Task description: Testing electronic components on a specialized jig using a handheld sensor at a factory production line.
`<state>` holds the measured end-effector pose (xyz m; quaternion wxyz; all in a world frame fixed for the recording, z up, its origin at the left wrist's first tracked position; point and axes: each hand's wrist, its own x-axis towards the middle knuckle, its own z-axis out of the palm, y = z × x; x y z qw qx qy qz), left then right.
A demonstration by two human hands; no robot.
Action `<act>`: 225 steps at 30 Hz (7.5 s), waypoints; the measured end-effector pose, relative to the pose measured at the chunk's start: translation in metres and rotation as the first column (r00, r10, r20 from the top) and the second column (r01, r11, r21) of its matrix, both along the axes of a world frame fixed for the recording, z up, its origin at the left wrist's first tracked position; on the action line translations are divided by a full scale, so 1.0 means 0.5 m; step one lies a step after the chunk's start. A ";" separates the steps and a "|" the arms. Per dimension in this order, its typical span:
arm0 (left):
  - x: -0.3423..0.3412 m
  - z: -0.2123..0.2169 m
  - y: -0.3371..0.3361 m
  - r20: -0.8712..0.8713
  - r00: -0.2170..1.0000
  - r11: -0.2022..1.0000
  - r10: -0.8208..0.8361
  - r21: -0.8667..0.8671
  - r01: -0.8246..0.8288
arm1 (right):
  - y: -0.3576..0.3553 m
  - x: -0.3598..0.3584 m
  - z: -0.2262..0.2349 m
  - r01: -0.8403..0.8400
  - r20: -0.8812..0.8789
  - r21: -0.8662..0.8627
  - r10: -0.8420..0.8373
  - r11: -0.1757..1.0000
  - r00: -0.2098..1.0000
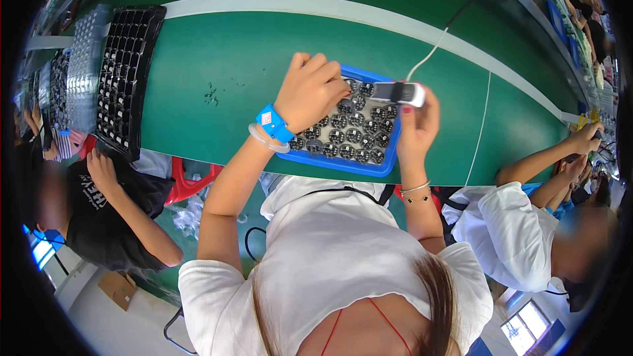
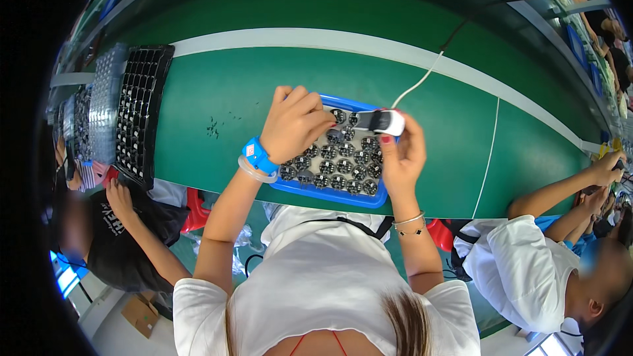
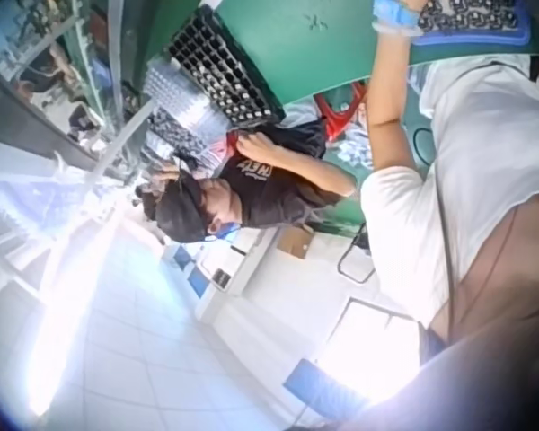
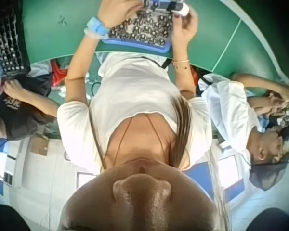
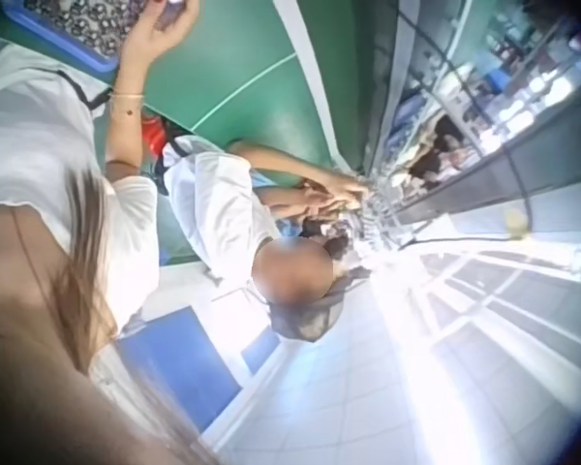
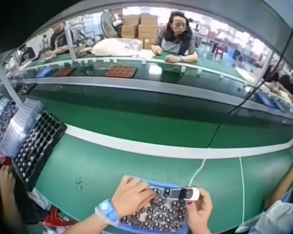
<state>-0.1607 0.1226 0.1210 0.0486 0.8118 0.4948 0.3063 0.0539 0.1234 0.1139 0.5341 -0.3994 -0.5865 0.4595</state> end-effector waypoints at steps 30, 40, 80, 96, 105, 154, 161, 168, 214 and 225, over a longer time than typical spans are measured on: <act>-0.093 0.051 -0.037 0.125 0.990 0.990 0.069 -0.133 -0.052 | -0.012 -0.063 0.046 -0.103 0.081 0.086 0.096 0.991 0.992; -0.088 0.064 -0.074 0.132 0.991 0.995 -0.038 -0.087 0.050 | -0.026 -0.087 0.055 -0.304 0.389 0.187 0.214 0.934 0.896; -0.074 0.018 -0.099 -0.030 0.999 0.985 -0.020 -0.171 0.015 | -0.089 -0.056 0.026 -0.047 0.058 0.005 0.047 0.999 0.997; -0.064 0.029 -0.139 0.085 0.995 0.997 -0.045 -0.057 0.050 | -0.082 -0.063 0.037 -0.383 0.374 0.082 0.327 0.920 0.868; -0.064 0.018 -0.142 0.087 0.995 0.985 -0.048 -0.158 0.061 | -0.119 -0.045 -0.001 -0.086 -0.056 -0.077 0.082 0.993 0.995; -0.096 0.068 -0.200 0.114 0.991 0.989 0.062 -0.143 -0.045 | -0.089 -0.081 0.046 -0.468 0.351 0.088 0.412 0.879 0.840; -0.107 0.051 -0.208 0.116 0.992 0.970 0.040 -0.241 -0.011 | -0.077 -0.065 0.029 -0.245 0.089 0.017 0.242 0.969 0.966; -0.127 0.029 -0.182 0.064 0.992 0.975 0.106 -0.204 -0.091 | -0.068 -0.079 0.043 -0.410 0.318 0.120 0.356 0.904 0.879; -0.119 0.031 -0.127 0.041 0.992 0.984 0.121 -0.136 -0.114 | -0.042 -0.115 0.021 -0.206 -0.080 -0.052 0.201 0.977 0.976; -0.155 -0.024 -0.097 0.055 0.992 0.988 0.117 -0.104 -0.111 | -0.019 -0.166 -0.012 -0.339 0.258 0.084 0.308 0.937 0.916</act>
